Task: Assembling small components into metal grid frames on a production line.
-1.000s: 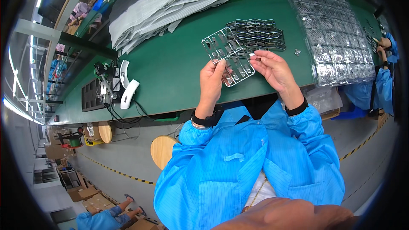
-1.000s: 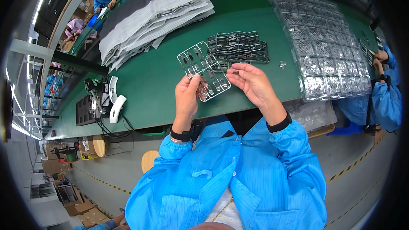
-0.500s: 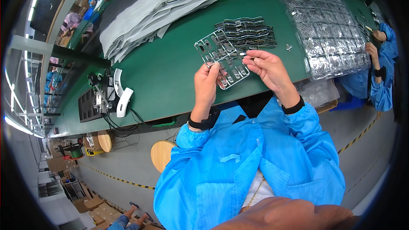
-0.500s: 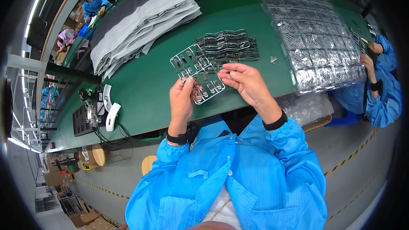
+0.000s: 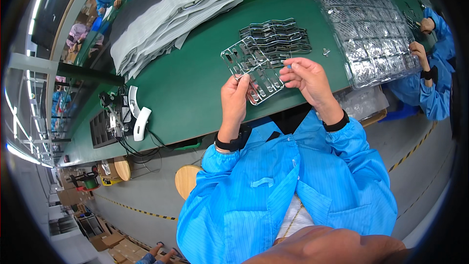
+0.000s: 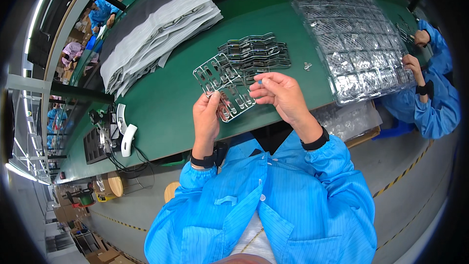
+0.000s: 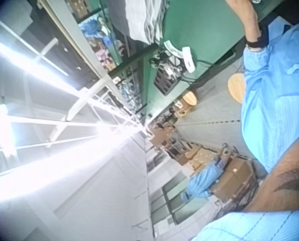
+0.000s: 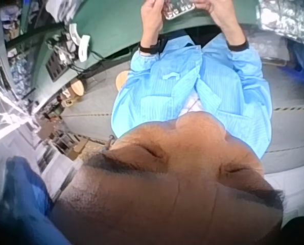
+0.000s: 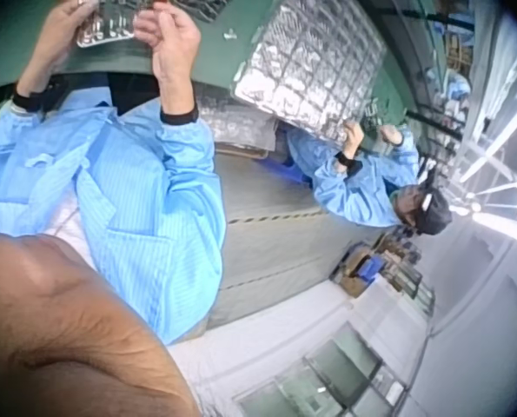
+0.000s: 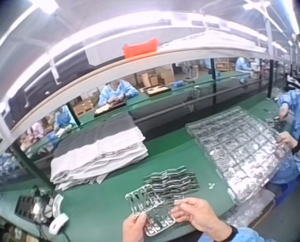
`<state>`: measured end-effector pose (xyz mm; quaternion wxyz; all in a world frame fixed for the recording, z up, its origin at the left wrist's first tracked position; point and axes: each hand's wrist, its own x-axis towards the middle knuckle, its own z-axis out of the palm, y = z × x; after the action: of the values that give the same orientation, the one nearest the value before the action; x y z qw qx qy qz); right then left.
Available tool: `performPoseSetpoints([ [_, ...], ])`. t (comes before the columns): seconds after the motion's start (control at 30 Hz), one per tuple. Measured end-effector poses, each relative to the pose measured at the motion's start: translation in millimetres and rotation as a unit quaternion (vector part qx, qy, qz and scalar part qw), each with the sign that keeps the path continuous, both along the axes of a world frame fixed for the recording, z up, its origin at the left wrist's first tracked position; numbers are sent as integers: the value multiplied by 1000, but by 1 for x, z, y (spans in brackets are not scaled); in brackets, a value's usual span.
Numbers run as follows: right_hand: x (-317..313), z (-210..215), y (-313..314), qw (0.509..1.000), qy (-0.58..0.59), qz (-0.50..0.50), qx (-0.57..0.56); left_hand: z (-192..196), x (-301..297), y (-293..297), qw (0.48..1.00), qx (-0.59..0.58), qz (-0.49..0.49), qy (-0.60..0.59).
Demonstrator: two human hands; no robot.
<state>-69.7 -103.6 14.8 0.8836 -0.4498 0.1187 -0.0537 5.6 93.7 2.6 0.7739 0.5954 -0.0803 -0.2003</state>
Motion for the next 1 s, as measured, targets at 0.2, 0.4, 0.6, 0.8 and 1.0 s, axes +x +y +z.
performPoseSetpoints([
  [0.2,-4,-13,-11,993,-33,55,99,-4,1,-3,1000,7,-5,5],
  [0.4,-1,-19,-11,992,0,25,126,-12,7,-2,992,106,17,-68],
  [0.6,-1,-18,-7,991,28,26,129,-21,3,2,856,433,97,-265],
  [0.8,-1,-17,-3,992,50,21,110,-13,3,-2,602,566,173,-536],
  [1.0,-3,-8,11,993,-24,117,10,3,-26,-28,942,167,-13,-291],
])
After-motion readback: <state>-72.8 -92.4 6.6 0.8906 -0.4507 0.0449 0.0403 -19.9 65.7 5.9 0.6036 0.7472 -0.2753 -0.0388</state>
